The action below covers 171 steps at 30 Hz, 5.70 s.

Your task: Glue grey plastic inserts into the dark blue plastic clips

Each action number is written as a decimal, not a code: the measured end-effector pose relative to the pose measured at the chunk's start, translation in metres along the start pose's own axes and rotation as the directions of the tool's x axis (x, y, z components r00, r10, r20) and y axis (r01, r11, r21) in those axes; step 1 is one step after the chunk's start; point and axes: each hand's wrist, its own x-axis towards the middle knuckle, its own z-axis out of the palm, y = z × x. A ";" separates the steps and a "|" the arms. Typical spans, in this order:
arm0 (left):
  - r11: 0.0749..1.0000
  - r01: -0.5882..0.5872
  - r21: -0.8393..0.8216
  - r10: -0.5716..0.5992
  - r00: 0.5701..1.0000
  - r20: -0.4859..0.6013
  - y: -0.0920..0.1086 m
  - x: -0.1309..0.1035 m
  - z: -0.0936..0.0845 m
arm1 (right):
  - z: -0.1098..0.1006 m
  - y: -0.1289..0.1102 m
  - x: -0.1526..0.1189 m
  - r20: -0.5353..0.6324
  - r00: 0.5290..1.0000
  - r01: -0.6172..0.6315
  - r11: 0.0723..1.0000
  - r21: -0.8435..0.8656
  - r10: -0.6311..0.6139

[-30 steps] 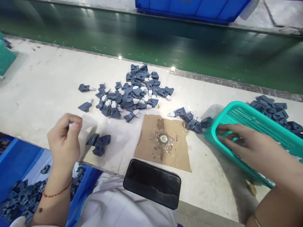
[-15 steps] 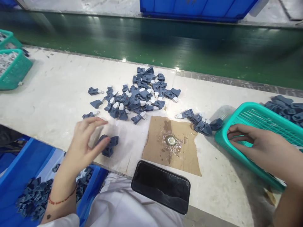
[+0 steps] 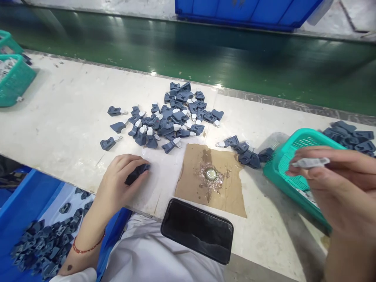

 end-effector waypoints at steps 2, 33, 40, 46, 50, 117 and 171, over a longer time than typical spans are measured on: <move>1.000 -0.011 0.009 0.011 1.000 -0.026 0.002 0.004 -0.001 | 0.014 -0.012 -0.005 0.152 0.988 -0.067 0.969 0.238 0.031; 0.276 0.296 -0.914 -0.155 0.953 0.262 0.084 0.017 0.058 | 0.070 0.005 -0.025 0.368 0.927 -0.078 0.997 -0.005 0.074; 0.445 0.216 -0.869 -0.164 0.974 0.158 0.082 0.018 0.057 | 0.076 0.003 -0.027 0.361 0.928 0.131 0.988 -0.079 -0.094; 0.556 0.076 -0.828 -0.142 0.990 -0.004 0.080 0.018 0.060 | 0.080 0.003 -0.025 0.430 0.857 0.369 0.921 -0.128 -0.284; 0.362 0.166 -0.917 -0.172 0.979 0.109 0.085 0.017 0.058 | 0.081 0.007 -0.025 0.456 0.802 0.491 0.860 -0.137 -0.385; 0.524 0.240 -0.817 -0.084 0.969 0.230 0.093 0.017 0.058 | 0.083 -0.018 -0.036 0.577 0.782 0.332 0.941 -0.065 -0.235; 0.755 -0.080 -0.651 0.241 0.957 0.162 0.089 0.021 0.047 | 0.087 -0.022 -0.045 0.625 0.657 0.575 0.816 -0.053 -0.422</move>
